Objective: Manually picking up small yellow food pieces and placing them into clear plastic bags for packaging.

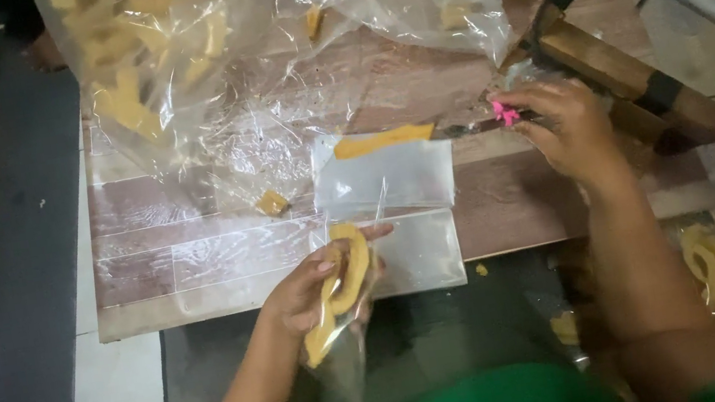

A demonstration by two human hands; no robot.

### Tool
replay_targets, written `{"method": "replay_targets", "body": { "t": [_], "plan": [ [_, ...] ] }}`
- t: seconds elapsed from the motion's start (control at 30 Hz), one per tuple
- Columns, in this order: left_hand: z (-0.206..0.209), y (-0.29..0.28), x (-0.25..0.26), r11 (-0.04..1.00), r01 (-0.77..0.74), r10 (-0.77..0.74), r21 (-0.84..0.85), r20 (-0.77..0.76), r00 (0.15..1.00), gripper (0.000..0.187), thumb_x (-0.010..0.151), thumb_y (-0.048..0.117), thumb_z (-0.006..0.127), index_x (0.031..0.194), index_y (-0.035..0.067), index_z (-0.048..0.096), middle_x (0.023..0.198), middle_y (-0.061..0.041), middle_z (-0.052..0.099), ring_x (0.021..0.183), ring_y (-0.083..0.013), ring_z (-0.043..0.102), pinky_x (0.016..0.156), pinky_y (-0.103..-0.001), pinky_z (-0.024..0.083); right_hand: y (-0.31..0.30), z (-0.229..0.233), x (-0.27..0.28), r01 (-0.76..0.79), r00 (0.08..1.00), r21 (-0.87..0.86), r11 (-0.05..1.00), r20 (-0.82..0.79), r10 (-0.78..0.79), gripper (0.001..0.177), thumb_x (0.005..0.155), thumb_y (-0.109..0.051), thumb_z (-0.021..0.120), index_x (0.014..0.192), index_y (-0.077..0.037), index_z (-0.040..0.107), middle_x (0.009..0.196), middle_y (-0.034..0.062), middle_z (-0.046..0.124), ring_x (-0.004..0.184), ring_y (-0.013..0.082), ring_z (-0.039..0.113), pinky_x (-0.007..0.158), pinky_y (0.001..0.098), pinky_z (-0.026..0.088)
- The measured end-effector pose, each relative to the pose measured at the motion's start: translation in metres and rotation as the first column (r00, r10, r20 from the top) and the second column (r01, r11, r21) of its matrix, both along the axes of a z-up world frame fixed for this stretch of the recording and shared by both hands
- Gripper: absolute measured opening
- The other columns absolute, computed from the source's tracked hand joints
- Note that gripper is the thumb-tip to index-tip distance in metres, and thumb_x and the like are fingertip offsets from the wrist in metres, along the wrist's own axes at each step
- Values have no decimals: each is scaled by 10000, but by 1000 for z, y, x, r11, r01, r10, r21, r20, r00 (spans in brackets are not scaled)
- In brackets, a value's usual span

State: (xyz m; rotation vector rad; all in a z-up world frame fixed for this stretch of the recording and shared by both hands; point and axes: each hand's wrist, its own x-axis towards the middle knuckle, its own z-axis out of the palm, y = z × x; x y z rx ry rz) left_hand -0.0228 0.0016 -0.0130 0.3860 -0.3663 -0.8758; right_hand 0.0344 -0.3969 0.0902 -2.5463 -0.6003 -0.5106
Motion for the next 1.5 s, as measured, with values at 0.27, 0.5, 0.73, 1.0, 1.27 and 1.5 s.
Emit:
{"method": "replay_targets", "body": {
  "t": [0.27,0.5,0.73,1.0,1.27,1.5],
  "plan": [
    [6,-20,-10,968,130,-122,-215,49,991,1027,834,347,720,1551,-132,161,1003,-325,578,689,-342,740,577,-434,659,-8,10,-32,-124,989,114,986,92,114,293,968,-255,686,1232,-143,746,1174,90,755,1113,350,692,1001,493,415],
    [0,-27,6,947,283,-273,-151,84,958,1042,816,391,772,1574,-28,192,1092,-300,600,776,-355,751,636,-429,667,-51,-20,-40,-87,990,161,983,124,67,294,960,-297,694,1209,-152,754,1185,52,753,1145,295,692,1032,444,406],
    [49,5,23,880,50,-290,473,449,845,1054,804,401,806,1587,44,197,1113,-229,659,787,-298,751,613,-392,673,-65,-41,-42,-7,928,532,847,-313,204,398,848,-1,716,1242,57,699,1167,249,716,1070,340,682,848,490,563],
    [148,7,10,247,-347,-725,905,410,553,942,769,425,822,1560,166,382,1311,-270,648,1133,-503,664,942,-547,544,-38,-13,-28,-237,770,310,921,-518,373,368,837,-60,719,1189,49,735,1084,330,757,1044,513,701,865,630,497],
    [123,-21,17,378,-326,-675,866,499,544,838,774,491,787,1480,155,485,1249,-285,671,1136,-506,653,946,-577,531,11,7,-30,-369,723,24,929,-621,303,385,886,-238,712,1245,-102,745,1192,190,771,1117,461,689,930,571,511],
    [68,-29,20,465,-441,-392,768,625,675,758,783,359,828,1455,175,530,1210,-264,701,1141,-460,663,977,-575,529,-21,-5,-45,-19,797,167,986,-593,115,533,826,-146,755,1344,-55,673,1289,235,713,1177,437,669,1054,551,480]
  ]
}}
